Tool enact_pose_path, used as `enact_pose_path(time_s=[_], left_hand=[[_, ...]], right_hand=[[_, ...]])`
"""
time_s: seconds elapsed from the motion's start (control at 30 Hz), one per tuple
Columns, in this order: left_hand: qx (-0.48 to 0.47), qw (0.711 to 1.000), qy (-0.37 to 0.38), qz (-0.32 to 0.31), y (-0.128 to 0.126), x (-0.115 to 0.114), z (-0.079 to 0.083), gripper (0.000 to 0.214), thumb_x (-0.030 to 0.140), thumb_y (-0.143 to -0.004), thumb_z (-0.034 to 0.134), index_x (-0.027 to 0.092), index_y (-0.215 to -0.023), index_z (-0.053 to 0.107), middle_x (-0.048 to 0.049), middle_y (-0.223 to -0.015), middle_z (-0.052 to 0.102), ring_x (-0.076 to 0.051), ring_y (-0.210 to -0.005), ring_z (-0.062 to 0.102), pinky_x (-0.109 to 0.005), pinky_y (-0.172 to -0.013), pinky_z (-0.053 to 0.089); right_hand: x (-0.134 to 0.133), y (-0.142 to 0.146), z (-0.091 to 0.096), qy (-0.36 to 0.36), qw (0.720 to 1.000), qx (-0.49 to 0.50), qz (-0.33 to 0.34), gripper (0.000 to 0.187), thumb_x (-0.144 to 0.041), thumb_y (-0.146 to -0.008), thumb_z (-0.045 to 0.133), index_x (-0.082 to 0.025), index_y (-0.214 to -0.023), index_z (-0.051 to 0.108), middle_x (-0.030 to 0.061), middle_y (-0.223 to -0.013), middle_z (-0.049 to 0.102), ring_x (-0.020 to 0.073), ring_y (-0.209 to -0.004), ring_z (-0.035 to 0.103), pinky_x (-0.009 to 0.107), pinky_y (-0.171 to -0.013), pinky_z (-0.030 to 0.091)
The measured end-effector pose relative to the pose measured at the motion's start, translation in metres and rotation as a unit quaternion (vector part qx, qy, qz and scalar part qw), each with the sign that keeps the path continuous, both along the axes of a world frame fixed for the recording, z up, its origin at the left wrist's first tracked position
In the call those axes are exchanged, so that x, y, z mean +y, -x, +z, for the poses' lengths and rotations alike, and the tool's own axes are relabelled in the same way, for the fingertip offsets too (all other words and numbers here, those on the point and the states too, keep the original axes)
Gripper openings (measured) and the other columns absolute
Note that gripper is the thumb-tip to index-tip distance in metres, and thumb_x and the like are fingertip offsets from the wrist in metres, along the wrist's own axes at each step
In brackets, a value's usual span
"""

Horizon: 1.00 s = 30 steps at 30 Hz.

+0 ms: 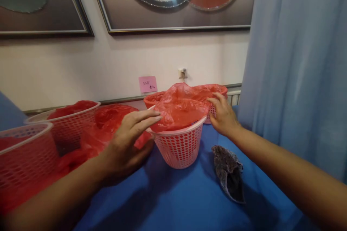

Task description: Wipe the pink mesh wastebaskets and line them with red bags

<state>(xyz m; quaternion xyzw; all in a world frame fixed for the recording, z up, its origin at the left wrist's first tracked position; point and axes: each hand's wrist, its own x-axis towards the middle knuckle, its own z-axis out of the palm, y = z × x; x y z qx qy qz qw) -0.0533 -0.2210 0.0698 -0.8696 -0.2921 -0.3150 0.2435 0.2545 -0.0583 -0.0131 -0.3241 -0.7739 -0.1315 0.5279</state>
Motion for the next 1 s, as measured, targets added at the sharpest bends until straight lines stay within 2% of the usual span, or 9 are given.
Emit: enact_pose_path(time_s=[0.13,0.23,0.33,0.43,0.5,0.57,0.67,0.8,1.0], left_hand=[[-0.019,0.996,0.035,0.081,0.024,0.024,-0.001,0.068,0.005,-0.084,0.053,0.025,-0.149,0.042,-0.0149,-0.146,0.058,-0.031,-0.138,0.053,-0.055,-0.113,0.045],[-0.012,0.992,0.046,0.119,0.031,0.052,-0.003,0.062,0.002,-0.077,0.053,0.021,-0.137,0.054,-0.0171,-0.147,0.058,-0.033,-0.137,0.053,-0.059,-0.109,0.046],[-0.002,0.995,0.041,0.094,0.029,0.071,0.010,0.041,0.001,-0.073,0.053,0.021,-0.107,0.064,-0.0137,-0.136,0.066,-0.032,-0.131,0.058,-0.057,-0.106,0.047],[-0.042,0.997,-0.021,0.055,0.030,0.072,0.034,0.028,0.004,-0.077,0.051,0.022,-0.096,0.062,-0.0078,-0.110,0.074,-0.026,-0.112,0.067,-0.050,-0.103,0.049],[-0.049,0.994,-0.070,0.066,0.035,0.065,0.046,0.019,0.008,-0.080,0.051,0.022,-0.089,0.059,-0.0052,-0.089,0.071,-0.023,-0.090,0.068,-0.043,-0.091,0.053],[0.015,0.993,-0.077,0.087,0.040,0.055,0.048,0.013,0.011,-0.081,0.051,0.022,-0.083,0.058,-0.0040,-0.076,0.064,-0.022,-0.074,0.061,-0.037,-0.075,0.052],[0.131,0.989,-0.022,0.072,0.043,0.043,0.033,0.014,0.018,-0.085,0.055,0.020,-0.095,0.063,-0.0052,-0.079,0.066,-0.023,-0.074,0.061,-0.037,-0.073,0.051],[0.108,0.993,-0.008,0.038,0.043,0.033,0.001,0.014,0.017,-0.090,0.057,0.023,-0.100,0.065,-0.0051,-0.091,0.073,-0.022,-0.088,0.067,-0.042,-0.091,0.051],[0.100,0.991,-0.055,0.075,0.057,0.033,-0.030,0.021,0.011,-0.094,0.053,0.027,-0.095,0.067,-0.0027,-0.097,0.079,-0.021,-0.100,0.072,-0.044,-0.101,0.050]], right_hand=[[-0.056,0.023,0.008,-0.042,0.994,-0.067,0.073,0.056,-0.018,-0.091,0.060,-0.028,-0.143,0.045,0.0143,-0.144,0.053,0.0328,-0.131,0.056,0.056,-0.106,0.050],[-0.073,0.043,0.020,-0.043,0.991,-0.085,0.089,0.050,-0.020,-0.092,0.062,-0.026,-0.140,0.049,0.0135,-0.137,0.061,0.0318,-0.125,0.059,0.054,-0.101,0.050],[-0.061,0.052,0.037,-0.029,0.992,-0.095,0.082,0.028,-0.014,-0.092,0.058,-0.026,-0.117,0.063,0.0082,-0.116,0.072,0.0278,-0.107,0.066,0.047,-0.091,0.050],[-0.038,0.043,0.049,-0.039,0.992,-0.100,0.060,0.020,-0.008,-0.089,0.053,-0.024,-0.092,0.065,0.0042,-0.093,0.074,0.0247,-0.089,0.067,0.042,-0.082,0.046],[-0.026,0.030,0.047,-0.036,0.995,-0.080,0.039,0.019,-0.009,-0.088,0.053,-0.024,-0.090,0.064,0.0039,-0.089,0.073,0.0246,-0.088,0.066,0.041,-0.081,0.044],[-0.019,0.018,0.036,-0.010,0.997,-0.070,0.021,0.017,-0.011,-0.087,0.053,-0.024,-0.090,0.063,0.0033,-0.086,0.072,0.0241,-0.084,0.065,0.039,-0.079,0.042],[-0.024,0.007,0.013,0.018,0.996,-0.083,0.020,0.017,-0.010,-0.088,0.052,-0.024,-0.089,0.060,0.0024,-0.084,0.070,0.0234,-0.082,0.065,0.040,-0.080,0.042],[-0.041,0.005,-0.007,-0.017,0.996,-0.075,0.036,0.013,-0.017,-0.093,0.058,-0.025,-0.102,0.062,0.0047,-0.104,0.074,0.0247,-0.097,0.067,0.043,-0.088,0.044],[-0.037,-0.002,-0.024,-0.027,0.998,-0.063,-0.005,0.009,-0.022,-0.094,0.062,-0.027,-0.098,0.068,0.0057,-0.108,0.073,0.0266,-0.100,0.066,0.045,-0.087,0.046]])
